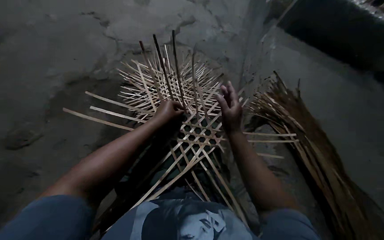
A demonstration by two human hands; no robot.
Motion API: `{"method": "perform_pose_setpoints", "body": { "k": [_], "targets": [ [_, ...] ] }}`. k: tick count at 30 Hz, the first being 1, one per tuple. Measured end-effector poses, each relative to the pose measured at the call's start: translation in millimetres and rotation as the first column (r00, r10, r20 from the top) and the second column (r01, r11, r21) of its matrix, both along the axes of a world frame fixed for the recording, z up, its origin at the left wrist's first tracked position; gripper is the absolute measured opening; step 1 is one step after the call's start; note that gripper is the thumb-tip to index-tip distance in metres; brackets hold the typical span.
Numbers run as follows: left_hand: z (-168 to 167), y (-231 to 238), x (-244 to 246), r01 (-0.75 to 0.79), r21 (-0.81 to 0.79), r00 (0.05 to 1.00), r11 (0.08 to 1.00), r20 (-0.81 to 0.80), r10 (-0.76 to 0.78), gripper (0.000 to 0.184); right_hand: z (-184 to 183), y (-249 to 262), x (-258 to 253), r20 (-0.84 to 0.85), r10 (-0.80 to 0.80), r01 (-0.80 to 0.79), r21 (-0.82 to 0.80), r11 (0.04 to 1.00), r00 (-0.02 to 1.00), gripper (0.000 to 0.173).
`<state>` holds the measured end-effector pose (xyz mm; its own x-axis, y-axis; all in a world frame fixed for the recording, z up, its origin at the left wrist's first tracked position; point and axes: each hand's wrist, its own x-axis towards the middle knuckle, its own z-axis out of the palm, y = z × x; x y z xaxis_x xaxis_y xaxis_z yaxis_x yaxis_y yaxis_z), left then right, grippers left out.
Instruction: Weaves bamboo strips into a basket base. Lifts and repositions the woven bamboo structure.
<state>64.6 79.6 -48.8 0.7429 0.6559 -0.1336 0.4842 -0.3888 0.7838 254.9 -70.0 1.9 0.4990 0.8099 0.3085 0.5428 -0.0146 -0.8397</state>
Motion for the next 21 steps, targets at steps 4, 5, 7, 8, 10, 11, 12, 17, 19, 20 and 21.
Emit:
{"method": "perform_pose_setpoints", "body": {
  "k": [4, 5, 7, 8, 10, 11, 12, 17, 19, 20, 21],
  "targets": [
    [4, -4, -5, -0.019, 0.024, 0.999, 1.0, -0.038, 0.02, 0.024, -41, -50, -67, 0.324, 0.291, -0.069, -0.554, 0.829, 0.9, 0.077],
    [5, -7, -4, -0.037, 0.054, 0.998, 0.998, -0.052, 0.04, 0.028, -58, -58, -79, 0.37, 0.381, -0.056, -0.651, 0.757, 0.847, 0.083],
    [10, -17, 0, -0.088, 0.104, 0.993, 0.991, -0.064, 0.095, 0.049, -77, -65, -92, 0.435, 0.427, -0.013, -0.689, 0.725, 0.793, 0.084],
    [14, -21, 2, -0.129, 0.115, 0.99, 0.985, -0.048, 0.136, 0.06, -77, -65, -92, 0.441, 0.428, -0.008, -0.689, 0.725, 0.789, 0.083],
    [23, -21, 5, -0.268, 0.069, 0.963, 0.961, 0.063, 0.264, 0.077, -73, -63, -89, 0.437, 0.42, -0.015, -0.679, 0.734, 0.795, 0.081],
    [26, -14, 6, -0.332, -0.004, 0.934, 0.943, 0.137, 0.329, 0.086, -74, -63, -88, 0.441, 0.408, -0.016, -0.663, 0.749, 0.799, 0.081],
    [28, -3, 8, -0.372, -0.105, 0.901, 0.922, 0.199, 0.385, 0.095, -75, -64, -87, 0.453, 0.397, -0.016, -0.644, 0.765, 0.798, 0.081],
    [43, 67, 23, -0.398, -0.079, 0.915, 0.914, 0.04, 0.402, 0.069, -81, -67, -87, 0.47, 0.366, -0.028, -0.584, 0.811, 0.803, 0.082],
    [44, 84, 39, -0.33, -0.088, 0.941, 0.94, 0.04, 0.335, 0.074, -82, -67, -85, 0.471, 0.357, -0.028, -0.573, 0.819, 0.807, 0.082],
    [42, 88, 48, -0.261, -0.203, 0.953, 0.944, 0.102, 0.286, 0.081, -83, -67, -85, 0.464, 0.36, -0.031, -0.578, 0.816, 0.809, 0.082],
    [42, 88, 57, -0.164, -0.341, 0.962, 0.925, 0.15, 0.226, 0.089, -84, -66, -85, 0.459, 0.365, -0.032, -0.587, 0.809, 0.81, 0.083]
  ]
}}
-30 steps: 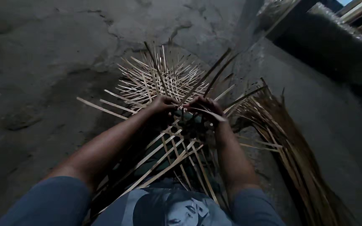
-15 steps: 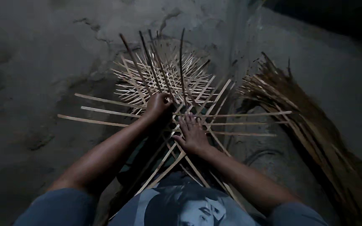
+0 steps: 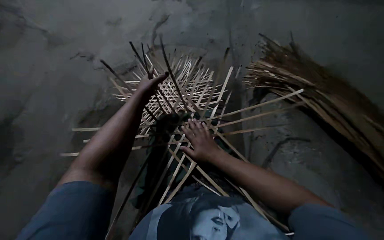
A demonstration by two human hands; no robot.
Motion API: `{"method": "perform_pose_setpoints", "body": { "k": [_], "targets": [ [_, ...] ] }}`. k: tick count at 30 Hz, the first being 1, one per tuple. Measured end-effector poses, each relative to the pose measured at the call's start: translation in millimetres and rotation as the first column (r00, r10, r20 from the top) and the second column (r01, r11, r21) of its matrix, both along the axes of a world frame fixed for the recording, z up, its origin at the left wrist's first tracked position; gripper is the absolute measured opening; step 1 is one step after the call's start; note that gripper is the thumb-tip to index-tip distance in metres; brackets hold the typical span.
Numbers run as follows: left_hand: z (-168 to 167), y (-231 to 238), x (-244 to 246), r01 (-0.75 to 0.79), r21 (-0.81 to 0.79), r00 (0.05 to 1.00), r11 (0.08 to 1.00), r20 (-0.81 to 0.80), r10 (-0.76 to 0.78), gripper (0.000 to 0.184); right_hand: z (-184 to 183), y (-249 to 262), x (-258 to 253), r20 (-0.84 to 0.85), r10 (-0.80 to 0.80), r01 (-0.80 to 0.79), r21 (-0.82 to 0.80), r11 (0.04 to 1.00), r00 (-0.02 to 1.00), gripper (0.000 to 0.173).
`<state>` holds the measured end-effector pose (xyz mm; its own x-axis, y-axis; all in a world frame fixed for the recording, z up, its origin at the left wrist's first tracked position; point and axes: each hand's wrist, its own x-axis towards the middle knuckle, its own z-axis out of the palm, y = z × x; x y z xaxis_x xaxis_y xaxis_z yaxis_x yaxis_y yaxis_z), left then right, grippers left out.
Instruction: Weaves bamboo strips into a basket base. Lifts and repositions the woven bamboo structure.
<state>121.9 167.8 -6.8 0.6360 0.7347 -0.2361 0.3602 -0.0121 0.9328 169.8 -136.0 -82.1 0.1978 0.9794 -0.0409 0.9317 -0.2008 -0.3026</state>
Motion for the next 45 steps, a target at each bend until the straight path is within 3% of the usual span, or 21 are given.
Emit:
{"method": "perform_pose_setpoints", "body": {
  "k": [1, 3, 6, 9, 11, 14, 17, 19, 20, 23, 26, 30, 38, 42, 45],
  "targets": [
    [0, -2, 9, 0.059, -0.112, 0.996, 0.992, 0.081, -0.05, 0.089, -1, 1, 0, -0.01, 0.0, 0.0, -0.007, 1.0, 1.0, 0.083],
    [4, -16, 21, 0.119, -0.236, 0.984, 0.965, 0.158, -0.083, 0.066, 4, 2, 2, -0.096, 0.016, -0.02, -0.035, 0.999, 0.995, 0.083],
    [7, -29, 25, 0.208, -0.211, 0.965, 0.955, 0.203, -0.165, 0.04, 41, -11, 31, -0.417, 0.031, -0.004, 0.064, 0.998, 0.908, 0.078],
    [3, -30, 3, 0.332, -0.153, 0.892, 0.931, 0.37, -0.258, 0.038, 86, -46, 90, -0.608, 0.053, 0.232, 0.38, 0.896, 0.792, 0.041],
    [-1, -28, -4, 0.37, -0.124, 0.844, 0.921, 0.459, -0.278, 0.038, 114, -81, 145, -0.673, 0.01, 0.412, 0.465, 0.784, 0.74, 0.02],
    [-12, -16, -4, 0.402, -0.174, 0.789, 0.899, 0.564, -0.243, 0.036, 148, -145, 240, -0.711, -0.258, 0.689, 0.419, 0.592, 0.654, 0.025],
    [-21, -6, -3, 0.412, -0.209, 0.779, 0.887, 0.585, -0.224, 0.037, 152, -207, 324, -0.72, -0.532, 0.887, 0.277, 0.369, 0.446, 0.04],
    [-16, -11, -2, 0.38, -0.224, 0.806, 0.897, 0.556, -0.203, 0.043, 141, -238, 365, -0.576, -0.764, 0.957, 0.171, 0.234, 0.29, 0.04],
    [-11, -17, -1, 0.36, -0.226, 0.824, 0.905, 0.532, -0.195, 0.045, 133, -249, 381, -0.441, -0.861, 0.966, 0.144, 0.213, 0.255, 0.039],
    [1, -29, -2, 0.327, -0.166, 0.847, 0.931, 0.487, -0.211, 0.046, 110, -267, 398, -0.131, -0.949, 0.957, 0.082, 0.279, 0.288, 0.036],
    [11, -41, -3, 0.248, -0.074, 0.873, 0.966, 0.448, -0.19, 0.038, 93, -270, 412, -0.048, -0.95, 0.951, 0.026, 0.307, 0.308, 0.033],
    [8, -34, -8, 0.232, -0.04, 0.857, 0.972, 0.482, -0.185, 0.036, 82, -269, 422, -0.075, -0.942, 0.945, 0.034, 0.325, 0.327, 0.024],
    [16, -51, -6, 0.264, -0.006, 0.846, 0.964, 0.482, -0.229, 0.035, 87, -272, 415, -0.091, -0.9, 0.903, -0.021, 0.429, 0.425, 0.031],
    [16, -53, -5, 0.273, -0.012, 0.839, 0.962, 0.492, -0.232, 0.034, 98, -268, 407, -0.153, -0.927, 0.939, 0.032, 0.342, 0.343, 0.031],
    [18, -53, -9, 0.255, 0.011, 0.848, 0.967, 0.477, -0.229, 0.035, 115, -270, 409, -0.185, -0.914, 0.933, 0.073, 0.354, 0.361, 0.032]
  ]
}}
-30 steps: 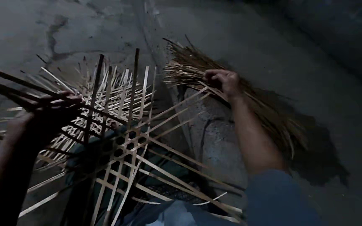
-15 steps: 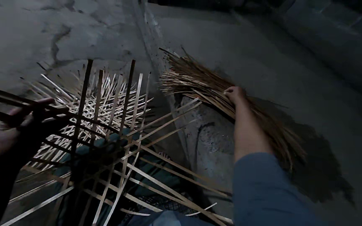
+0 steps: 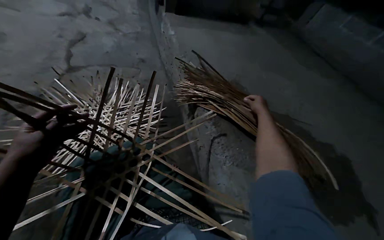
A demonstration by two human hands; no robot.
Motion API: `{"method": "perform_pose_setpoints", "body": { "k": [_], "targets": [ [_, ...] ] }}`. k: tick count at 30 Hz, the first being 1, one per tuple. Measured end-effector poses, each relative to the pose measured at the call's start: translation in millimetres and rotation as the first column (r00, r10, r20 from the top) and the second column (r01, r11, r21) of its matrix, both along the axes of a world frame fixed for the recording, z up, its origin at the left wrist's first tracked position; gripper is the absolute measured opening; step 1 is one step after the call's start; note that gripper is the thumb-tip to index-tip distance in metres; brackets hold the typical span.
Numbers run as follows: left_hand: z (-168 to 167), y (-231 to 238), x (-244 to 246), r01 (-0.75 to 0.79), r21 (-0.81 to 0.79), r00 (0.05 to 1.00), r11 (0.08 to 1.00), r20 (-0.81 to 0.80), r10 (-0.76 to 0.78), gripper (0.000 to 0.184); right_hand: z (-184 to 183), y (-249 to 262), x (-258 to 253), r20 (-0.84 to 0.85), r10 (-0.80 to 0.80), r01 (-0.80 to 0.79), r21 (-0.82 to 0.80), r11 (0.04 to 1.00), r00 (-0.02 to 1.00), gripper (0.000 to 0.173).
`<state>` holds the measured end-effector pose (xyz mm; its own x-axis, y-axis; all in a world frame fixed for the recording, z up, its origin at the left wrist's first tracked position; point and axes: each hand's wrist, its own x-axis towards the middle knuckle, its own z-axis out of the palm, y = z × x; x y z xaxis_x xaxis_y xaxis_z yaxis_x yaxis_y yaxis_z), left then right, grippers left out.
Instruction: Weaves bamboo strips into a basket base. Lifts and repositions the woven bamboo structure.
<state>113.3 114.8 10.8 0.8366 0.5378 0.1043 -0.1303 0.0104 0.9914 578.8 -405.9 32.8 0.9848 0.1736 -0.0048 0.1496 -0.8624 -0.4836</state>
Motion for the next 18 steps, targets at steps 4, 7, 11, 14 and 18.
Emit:
{"method": "perform_pose_setpoints", "body": {
  "k": [4, 7, 11, 14, 18],
  "targets": [
    [8, -10, -2, -0.03, -0.017, 1.0, 0.999, 0.002, 0.03, 0.034, 27, 12, 3, 0.138, 0.157, -0.173, 0.111, 0.979, 0.978, 0.035],
    [9, -13, -3, -0.017, -0.034, 1.0, 0.999, 0.015, 0.017, 0.033, 62, 48, -18, 0.228, 0.261, -0.306, 0.193, 0.932, 0.938, 0.036],
    [10, -12, -6, 0.021, -0.007, 0.998, 1.0, 0.058, -0.021, 0.034, 112, 111, -61, 0.396, 0.47, -0.586, 0.255, 0.769, 0.789, 0.038],
    [15, -14, -11, 0.016, -0.015, 0.997, 1.0, 0.075, -0.015, 0.033, 149, 163, -109, 0.457, 0.539, -0.692, 0.294, 0.659, 0.708, 0.034],
    [15, -17, -18, 0.035, 0.027, 0.99, 0.999, 0.138, -0.038, 0.033, 173, 223, -179, 0.408, 0.634, -0.754, 0.362, 0.548, 0.656, 0.027]
  ]
}}
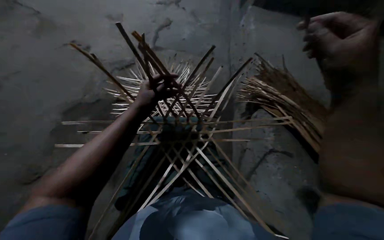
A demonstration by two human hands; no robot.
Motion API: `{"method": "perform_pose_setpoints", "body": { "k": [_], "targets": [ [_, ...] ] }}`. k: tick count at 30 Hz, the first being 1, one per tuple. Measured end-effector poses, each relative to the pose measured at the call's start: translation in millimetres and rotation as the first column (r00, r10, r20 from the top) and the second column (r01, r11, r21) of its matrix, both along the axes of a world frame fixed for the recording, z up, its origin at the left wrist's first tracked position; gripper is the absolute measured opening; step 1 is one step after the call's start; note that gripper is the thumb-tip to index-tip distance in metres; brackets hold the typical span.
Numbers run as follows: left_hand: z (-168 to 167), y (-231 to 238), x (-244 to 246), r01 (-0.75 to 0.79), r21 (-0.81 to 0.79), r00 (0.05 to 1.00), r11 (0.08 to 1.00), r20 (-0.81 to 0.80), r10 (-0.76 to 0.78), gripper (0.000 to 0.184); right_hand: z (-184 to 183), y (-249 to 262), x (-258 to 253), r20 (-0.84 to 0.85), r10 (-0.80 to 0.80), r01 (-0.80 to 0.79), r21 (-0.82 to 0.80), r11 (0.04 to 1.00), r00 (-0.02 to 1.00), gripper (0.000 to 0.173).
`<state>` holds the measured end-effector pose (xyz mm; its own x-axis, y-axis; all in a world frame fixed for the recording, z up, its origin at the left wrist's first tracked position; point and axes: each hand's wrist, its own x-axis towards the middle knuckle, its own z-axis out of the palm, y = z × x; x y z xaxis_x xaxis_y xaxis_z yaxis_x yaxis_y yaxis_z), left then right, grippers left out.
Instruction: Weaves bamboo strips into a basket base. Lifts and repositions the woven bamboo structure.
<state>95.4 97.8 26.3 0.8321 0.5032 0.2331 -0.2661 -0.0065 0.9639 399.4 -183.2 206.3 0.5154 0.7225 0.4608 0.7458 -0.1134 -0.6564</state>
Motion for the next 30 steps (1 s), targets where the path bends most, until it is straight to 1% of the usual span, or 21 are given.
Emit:
{"method": "perform_pose_setpoints", "body": {
  "k": [2, 3, 6, 8, 10, 12, 14, 16, 17, 18, 20, 23, 25, 27, 30],
  "targets": [
    [0, -2, -2, 0.004, -0.013, 0.999, 1.0, 0.039, -0.004, 0.032, -4, 22, -29, -0.061, 0.109, -0.114, -0.069, 0.991, 0.992, 0.026],
    [-1, -2, -3, 0.014, -0.013, 0.998, 1.0, 0.056, -0.013, 0.033, -10, 33, -42, -0.06, 0.155, -0.16, -0.105, 0.981, 0.986, 0.028],
    [-4, -2, -4, 0.024, 0.027, 0.996, 0.999, 0.08, -0.026, 0.035, -43, 66, -66, -0.023, 0.33, -0.328, -0.194, 0.924, 0.944, 0.031],
    [0, -7, -5, 0.018, 0.026, 0.998, 1.0, 0.062, -0.02, 0.034, -69, 87, -81, -0.009, 0.373, -0.363, -0.247, 0.899, 0.928, 0.029],
    [0, -5, -3, 0.056, 0.035, 0.994, 0.998, 0.093, -0.059, 0.034, -95, 102, -94, 0.009, 0.369, -0.352, -0.286, 0.891, 0.929, 0.025],
    [-1, -4, -3, 0.043, 0.014, 0.994, 0.999, 0.099, -0.045, 0.032, -111, 106, -103, 0.019, 0.375, -0.351, -0.313, 0.883, 0.927, 0.024],
    [-3, -1, -4, 0.025, -0.012, 0.995, 1.0, 0.095, -0.024, 0.031, -116, 100, -104, 0.001, 0.382, -0.358, -0.348, 0.867, 0.924, 0.03],
    [-6, 1, -6, 0.013, -0.051, 0.992, 0.999, 0.123, -0.007, 0.031, -113, 81, -102, -0.038, 0.344, -0.326, -0.431, 0.841, 0.938, 0.037],
    [-7, 3, -6, 0.01, -0.066, 0.991, 0.998, 0.135, -0.001, 0.03, -113, 70, -97, -0.076, 0.313, -0.311, -0.467, 0.828, 0.947, 0.035],
    [-8, 5, -7, 0.01, -0.07, 0.991, 0.997, 0.133, 0.0, 0.03, -115, 59, -89, -0.111, 0.27, -0.289, -0.486, 0.825, 0.957, 0.03],
    [-10, 7, -6, 0.006, -0.069, 0.994, 0.998, 0.112, 0.002, 0.03, -120, 40, -71, -0.138, 0.188, -0.231, -0.447, 0.865, 0.972, 0.022],
    [-13, 6, -1, 0.062, -0.071, 0.993, 0.996, 0.107, -0.054, 0.032, -121, 30, -56, -0.097, 0.135, -0.16, -0.341, 0.926, 0.986, 0.025],
    [-18, 0, 1, 0.053, -0.021, 0.992, 0.998, 0.118, -0.05, 0.034, -121, 34, -54, -0.032, 0.15, -0.152, -0.318, 0.936, 0.988, 0.026],
    [-21, -4, 0, 0.04, 0.095, 0.988, 0.995, 0.142, -0.053, 0.032, -124, 48, -57, 0.02, 0.196, -0.18, -0.31, 0.934, 0.98, 0.027],
    [-28, -13, -5, -0.027, 0.25, 0.992, 0.968, 0.127, -0.005, 0.03, -139, 72, -65, 0.004, 0.292, -0.272, -0.348, 0.897, 0.956, 0.032]
  ]
}}
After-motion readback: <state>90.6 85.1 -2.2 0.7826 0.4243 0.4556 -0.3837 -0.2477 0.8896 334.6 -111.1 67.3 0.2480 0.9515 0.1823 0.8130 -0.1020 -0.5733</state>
